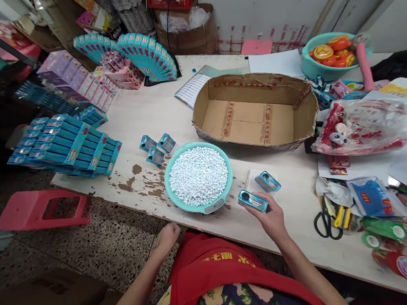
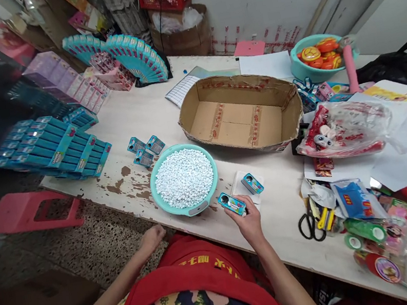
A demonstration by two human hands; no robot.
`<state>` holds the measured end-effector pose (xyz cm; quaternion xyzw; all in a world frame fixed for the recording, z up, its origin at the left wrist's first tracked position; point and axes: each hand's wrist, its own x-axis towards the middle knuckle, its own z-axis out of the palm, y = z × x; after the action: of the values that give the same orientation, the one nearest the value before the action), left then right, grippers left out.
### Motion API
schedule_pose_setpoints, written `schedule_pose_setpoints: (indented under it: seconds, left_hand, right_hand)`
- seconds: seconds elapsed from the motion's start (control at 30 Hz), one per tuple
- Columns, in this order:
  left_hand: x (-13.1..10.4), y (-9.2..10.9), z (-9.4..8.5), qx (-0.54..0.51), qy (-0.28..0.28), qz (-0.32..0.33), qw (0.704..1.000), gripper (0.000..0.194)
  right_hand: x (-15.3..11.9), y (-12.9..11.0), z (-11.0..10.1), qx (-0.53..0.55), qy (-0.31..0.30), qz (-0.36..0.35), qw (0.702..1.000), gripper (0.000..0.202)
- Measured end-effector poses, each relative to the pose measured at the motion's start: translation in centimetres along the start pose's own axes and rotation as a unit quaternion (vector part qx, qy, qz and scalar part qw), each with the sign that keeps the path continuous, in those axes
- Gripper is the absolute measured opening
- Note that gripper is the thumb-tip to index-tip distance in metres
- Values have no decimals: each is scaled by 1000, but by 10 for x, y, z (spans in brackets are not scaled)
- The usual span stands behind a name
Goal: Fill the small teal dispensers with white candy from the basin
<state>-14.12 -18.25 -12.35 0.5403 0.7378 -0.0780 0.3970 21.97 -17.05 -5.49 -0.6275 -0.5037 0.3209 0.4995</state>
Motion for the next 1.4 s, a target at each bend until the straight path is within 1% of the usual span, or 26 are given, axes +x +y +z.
schedule_pose_setpoints:
  seconds: [0.07, 0.1, 0.13, 0.17, 0.2, 0.27, 0.37, 0.43, 0.5, 0.57, 0.63, 0.7, 0.77, 0.8, 0.93, 1.03, 1.1, 1.13, 1.17, 1.23, 1.27, 1.3, 1.33, 1.4]
  left_hand:
    - [0, 9, -22, -7, 111, 68, 991, 27]
    - [4, 17, -32, -17, 175, 112, 978, 30]
    - [10, 27, -39, -28, 236, 157, 959, 31]
    - [19, 39, -45, -37, 283, 199, 938, 33]
    - [31, 53, -48, -43, 313, 229, 921, 35]
    - [59, 80, -50, -35, 338, 276, 899, 44]
    - [97, 112, -46, -19, 364, 264, 893, 56]
    - [114, 125, -45, -20, 374, 256, 891, 56]
    - [124, 134, -48, -23, 366, 272, 890, 50]
    - [131, 143, -53, -29, 342, 298, 891, 41]
    - [135, 152, -59, -73, 294, 324, 897, 31]
    - [137, 161, -65, -177, 225, 324, 902, 23]
    - [137, 168, -70, -280, 174, 302, 895, 18]
    - [136, 170, -73, -315, 163, 287, 890, 18]
    - [125, 172, -84, -408, 145, 234, 870, 27]
    - [113, 173, -91, -484, 100, 192, 847, 34]
    - [104, 177, -95, -518, 64, 177, 835, 36]
    - [98, 180, -97, -546, 35, 171, 820, 36]
    - [92, 184, -98, -584, 0, 166, 794, 35]
    - [79, 194, -102, -673, -69, 162, 718, 34]
    - [73, 199, -103, -709, -87, 168, 679, 34]
    - [67, 204, -105, -732, -89, 179, 651, 34]
    - [61, 208, -106, -740, -74, 194, 640, 33]
    - [53, 214, -107, -732, -35, 220, 644, 31]
  right_hand:
    - [-3, -3, -4, -9, 26, -5, 1000, 35]
    - [-4, -5, -4, -13, 31, -10, 999, 35]
    - [-4, -8, -1, -16, 32, -15, 999, 34]
    - [-5, -12, 3, -19, 33, -20, 999, 34]
    - [-6, -15, 8, -22, 35, -24, 999, 33]
    - [-8, -21, 22, -29, 44, -30, 998, 33]
    - [-15, -28, 43, -37, 53, -25, 998, 34]
    - [-20, -32, 55, -42, 62, -8, 997, 35]
    - [-24, -36, 67, -52, 84, 9, 995, 36]
    - [-25, -40, 77, -56, 98, 23, 993, 37]
    - [-22, -44, 85, -53, 97, 34, 993, 37]
    - [-17, -47, 91, -48, 86, 33, 995, 37]
    - [-11, -50, 95, -50, 79, 16, 995, 36]
    - [-7, -52, 96, -53, 77, 6, 996, 35]
    - [8, -55, 101, -72, 59, -24, 995, 33]
    - [19, -56, 105, -94, 44, -38, 994, 33]
    - [26, -56, 109, -121, 32, -50, 991, 34]
    - [29, -56, 111, -139, 26, -55, 988, 34]
    - [32, -56, 114, -158, 16, -59, 986, 35]
    - [38, -57, 121, -192, -7, -67, 979, 34]
    - [41, -59, 124, -205, -20, -70, 976, 34]
    - [44, -61, 127, -215, -31, -73, 973, 33]
    - [47, -63, 130, -224, -39, -74, 971, 32]
    - [52, -68, 134, -242, -48, -74, 966, 30]
